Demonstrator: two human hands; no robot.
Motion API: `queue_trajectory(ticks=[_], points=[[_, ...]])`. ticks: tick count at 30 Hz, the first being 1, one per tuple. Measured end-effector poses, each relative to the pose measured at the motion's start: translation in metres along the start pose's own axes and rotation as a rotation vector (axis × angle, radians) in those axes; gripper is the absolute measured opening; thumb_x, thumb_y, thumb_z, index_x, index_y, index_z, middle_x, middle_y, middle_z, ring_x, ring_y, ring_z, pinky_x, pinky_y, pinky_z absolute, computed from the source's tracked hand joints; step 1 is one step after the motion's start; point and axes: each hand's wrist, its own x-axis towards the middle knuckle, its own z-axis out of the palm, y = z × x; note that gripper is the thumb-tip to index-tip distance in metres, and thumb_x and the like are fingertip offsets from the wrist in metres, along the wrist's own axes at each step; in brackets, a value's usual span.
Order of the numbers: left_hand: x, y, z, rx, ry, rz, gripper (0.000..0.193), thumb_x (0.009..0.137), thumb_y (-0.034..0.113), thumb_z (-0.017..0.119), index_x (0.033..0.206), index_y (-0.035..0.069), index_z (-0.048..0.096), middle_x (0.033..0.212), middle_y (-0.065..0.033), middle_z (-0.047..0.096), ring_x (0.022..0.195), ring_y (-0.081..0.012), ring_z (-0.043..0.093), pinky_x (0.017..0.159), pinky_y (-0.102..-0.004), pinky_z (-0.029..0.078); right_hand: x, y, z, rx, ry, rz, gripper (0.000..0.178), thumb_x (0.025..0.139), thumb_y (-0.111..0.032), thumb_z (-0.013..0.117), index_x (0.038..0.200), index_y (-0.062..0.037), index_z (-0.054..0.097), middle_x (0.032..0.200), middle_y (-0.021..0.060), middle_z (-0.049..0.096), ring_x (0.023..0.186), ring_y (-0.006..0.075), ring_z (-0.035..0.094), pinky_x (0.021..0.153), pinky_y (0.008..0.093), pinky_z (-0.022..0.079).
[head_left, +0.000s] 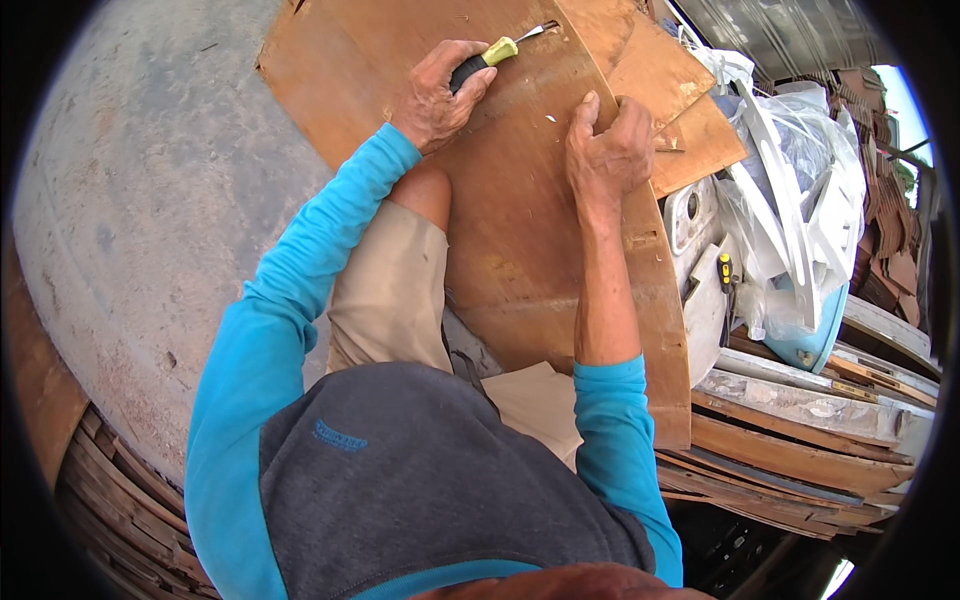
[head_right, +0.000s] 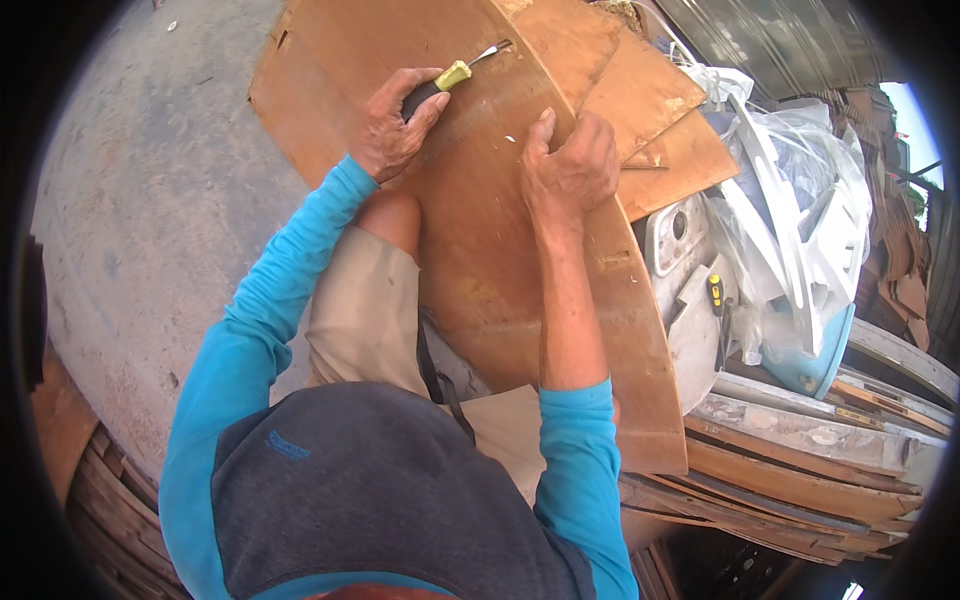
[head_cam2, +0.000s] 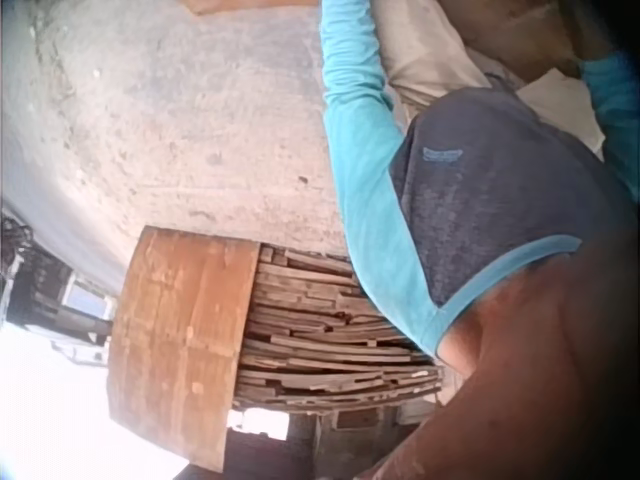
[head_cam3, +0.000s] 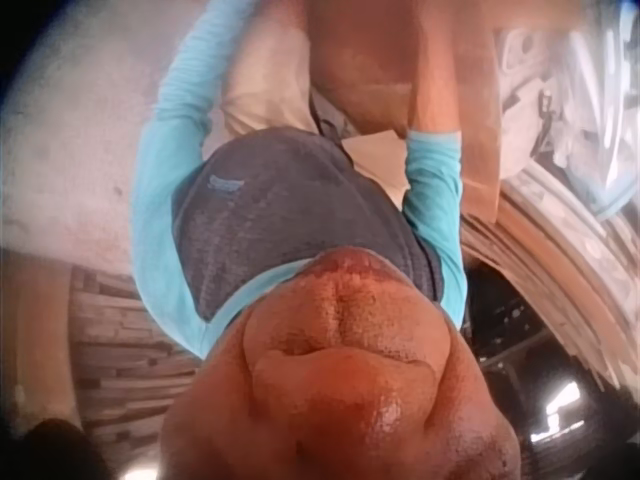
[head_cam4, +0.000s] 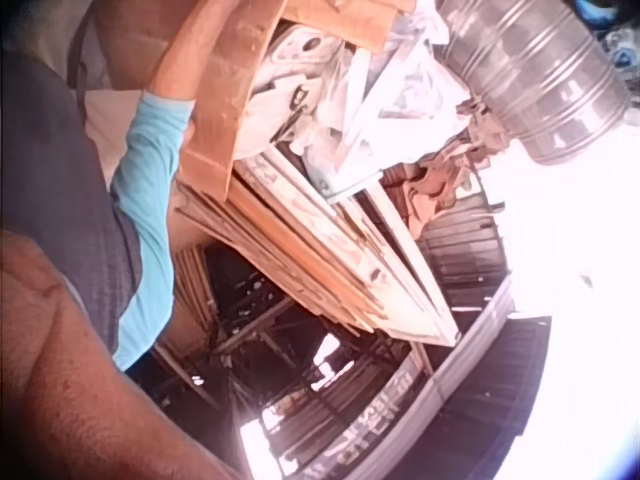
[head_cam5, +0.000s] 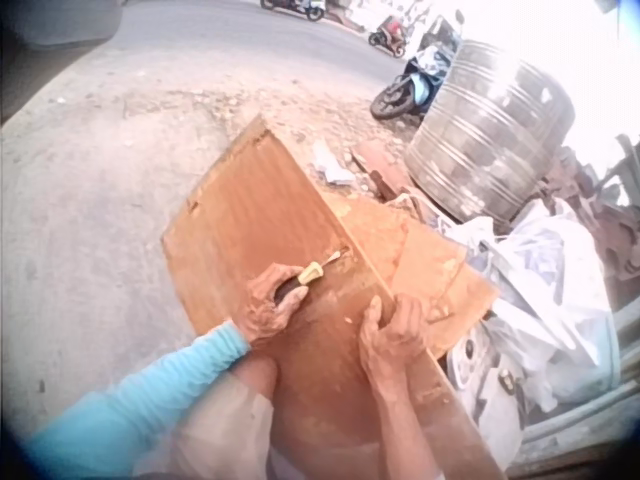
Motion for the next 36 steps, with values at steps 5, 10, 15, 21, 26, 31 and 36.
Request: queue_trajectory(ticks=[5,10,15,21,26,31,36], points=[[0.002,-0.003,0.001,-0.004,0.014,-0.035,0.027,0.095,0.017,0.073,0.117,0.004,0.066,0.102,-0.0117,0.069,0.086,-0.0270,0.067,0.077,-0.0360,0.055,0.004,-0.006,-0.002,0.004,-0.009,-0.005,0.032,0.083,-0.028,0.076,0.098,-0.0026,0.062,0.092,0.0166,0.063,0.088,0.0392,0.064,0.076,0.0504,0.049],[0.011,0.005,-0.009,-0.522,-0.208,-0.592,0.032,0.100,0.026,0.068,0.121,0.003,0.063,0.098,-0.0045,0.068,0.078,-0.0120,0.061,0.066,-0.0268,0.049,0.002,-0.003,0.002,0.003,-0.003,0.002,0.033,0.083,-0.028,0.076,0.098,-0.0027,0.062,0.091,0.0170,0.063,0.088,0.0394,0.064,0.076,0.0502,0.049],[0.016,0.016,-0.011,-0.723,-0.261,-0.806,0.036,0.102,0.030,0.065,0.123,0.002,0.058,0.095,-0.0025,0.064,0.073,-0.0053,0.055,0.055,-0.0202,0.042,0.002,0.001,0.001,-0.006,-0.009,-0.010,0.034,0.084,-0.030,0.076,0.097,-0.0030,0.061,0.092,0.0162,0.063,0.088,0.0382,0.064,0.076,0.0499,0.049],[0.011,0.015,0.003,-0.270,-0.236,-0.565,0.034,0.102,0.031,0.065,0.121,0.005,0.055,0.098,-0.0041,0.061,0.065,-0.0065,0.052,0.051,-0.0179,0.040,0.001,-0.001,0.002,-0.030,-0.005,-0.012,0.033,0.084,-0.032,0.075,0.095,-0.0038,0.060,0.090,0.0131,0.061,0.087,0.0350,0.063,0.073,0.0480,0.048],[0.029,-0.005,-0.022,-1.190,-0.466,-1.095,0.031,0.105,0.031,0.061,0.119,0.004,0.055,0.092,-0.0046,0.056,0.060,-0.0032,0.049,0.039,-0.0117,0.038,-0.001,-0.001,0.002,-0.021,-0.013,-0.015,0.034,0.084,-0.031,0.076,0.096,-0.0031,0.060,0.091,0.0135,0.061,0.089,0.0341,0.063,0.076,0.0468,0.047],[0.036,-0.006,-0.032,-1.297,-0.456,-1.124,0.035,0.104,0.033,0.063,0.118,0.002,0.053,0.090,-0.0082,0.059,0.062,-0.0043,0.053,0.037,-0.0112,0.043,-0.001,-0.008,-0.008,0.047,-0.032,-0.116,0.035,0.084,-0.025,0.076,0.110,-0.0046,0.064,0.114,0.0153,0.061,0.106,0.0319,0.061,0.089,0.0455,0.047],[0.032,-0.004,-0.031,-1.311,-0.392,-1.151,0.046,0.105,0.044,0.058,0.104,-0.002,0.057,0.089,-0.0094,0.062,0.062,-0.0081,0.056,0.037,-0.0127,0.044,0.009,-0.054,-0.019,0.230,-0.218,-0.525,0.042,0.085,-0.013,0.070,0.127,-0.0120,0.065,0.136,0.0112,0.055,0.123,0.0286,0.056,0.099,0.0432,0.046]])
